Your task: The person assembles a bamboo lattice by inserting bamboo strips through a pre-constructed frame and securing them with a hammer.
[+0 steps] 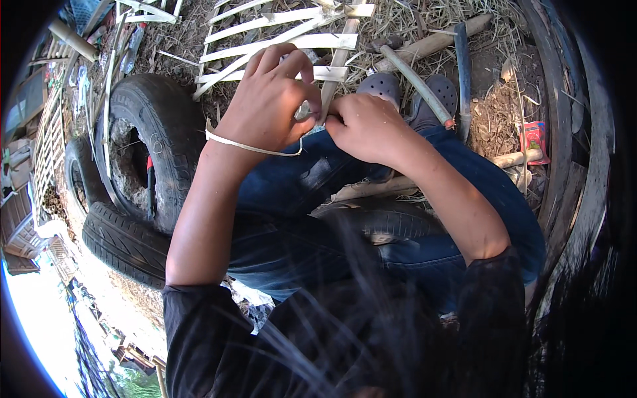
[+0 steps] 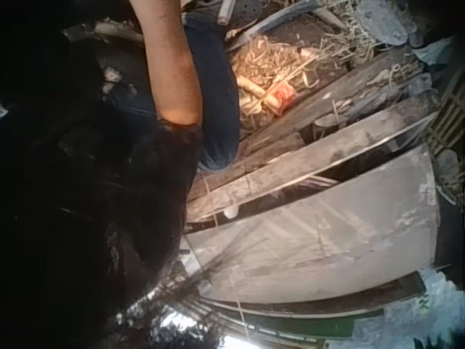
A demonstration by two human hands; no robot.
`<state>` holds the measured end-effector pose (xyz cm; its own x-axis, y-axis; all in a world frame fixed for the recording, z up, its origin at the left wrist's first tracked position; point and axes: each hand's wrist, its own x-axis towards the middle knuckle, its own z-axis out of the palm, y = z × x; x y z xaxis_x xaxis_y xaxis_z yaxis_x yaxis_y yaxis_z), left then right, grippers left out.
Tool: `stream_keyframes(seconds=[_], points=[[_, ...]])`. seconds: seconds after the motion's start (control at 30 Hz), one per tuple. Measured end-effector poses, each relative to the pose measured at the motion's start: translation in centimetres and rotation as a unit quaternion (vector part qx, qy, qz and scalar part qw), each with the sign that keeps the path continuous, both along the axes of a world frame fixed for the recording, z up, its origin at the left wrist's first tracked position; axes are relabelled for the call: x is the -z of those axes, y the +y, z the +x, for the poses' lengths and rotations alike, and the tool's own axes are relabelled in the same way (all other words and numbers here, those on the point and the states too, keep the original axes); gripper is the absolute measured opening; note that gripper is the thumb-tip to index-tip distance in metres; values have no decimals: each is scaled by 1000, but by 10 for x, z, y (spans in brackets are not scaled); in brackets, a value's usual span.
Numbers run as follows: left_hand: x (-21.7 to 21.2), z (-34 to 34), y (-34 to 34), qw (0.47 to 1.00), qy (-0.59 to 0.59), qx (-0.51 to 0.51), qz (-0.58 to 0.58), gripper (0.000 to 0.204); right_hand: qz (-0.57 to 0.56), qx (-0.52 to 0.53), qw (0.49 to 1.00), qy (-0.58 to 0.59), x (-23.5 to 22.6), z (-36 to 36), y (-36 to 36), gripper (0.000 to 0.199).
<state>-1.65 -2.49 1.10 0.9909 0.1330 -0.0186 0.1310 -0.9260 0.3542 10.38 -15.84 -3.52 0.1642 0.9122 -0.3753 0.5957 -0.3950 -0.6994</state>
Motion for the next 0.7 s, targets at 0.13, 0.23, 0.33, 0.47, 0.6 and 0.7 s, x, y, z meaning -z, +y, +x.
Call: stream_keyframes(seconds=[0.13,0.23,0.33,0.47,0.6,0.7], points=[[9,-13,22,900,221,-200,-318,26,50,24,994,92,11,1,-8,27],[30,-9,27,811,236,-182,-504,36,38,23,993,110,18,2,-9,26],[50,6,6,771,175,-269,-550,43,52,28,992,111,19,0,-10,26],[55,13,1,739,156,-278,-594,38,61,32,994,83,20,2,-10,25],[50,9,-3,734,79,-301,-603,33,-13,2,1000,6,35,2,-18,23],[20,12,21,762,70,-280,-580,35,-39,56,995,74,54,5,-50,22]])
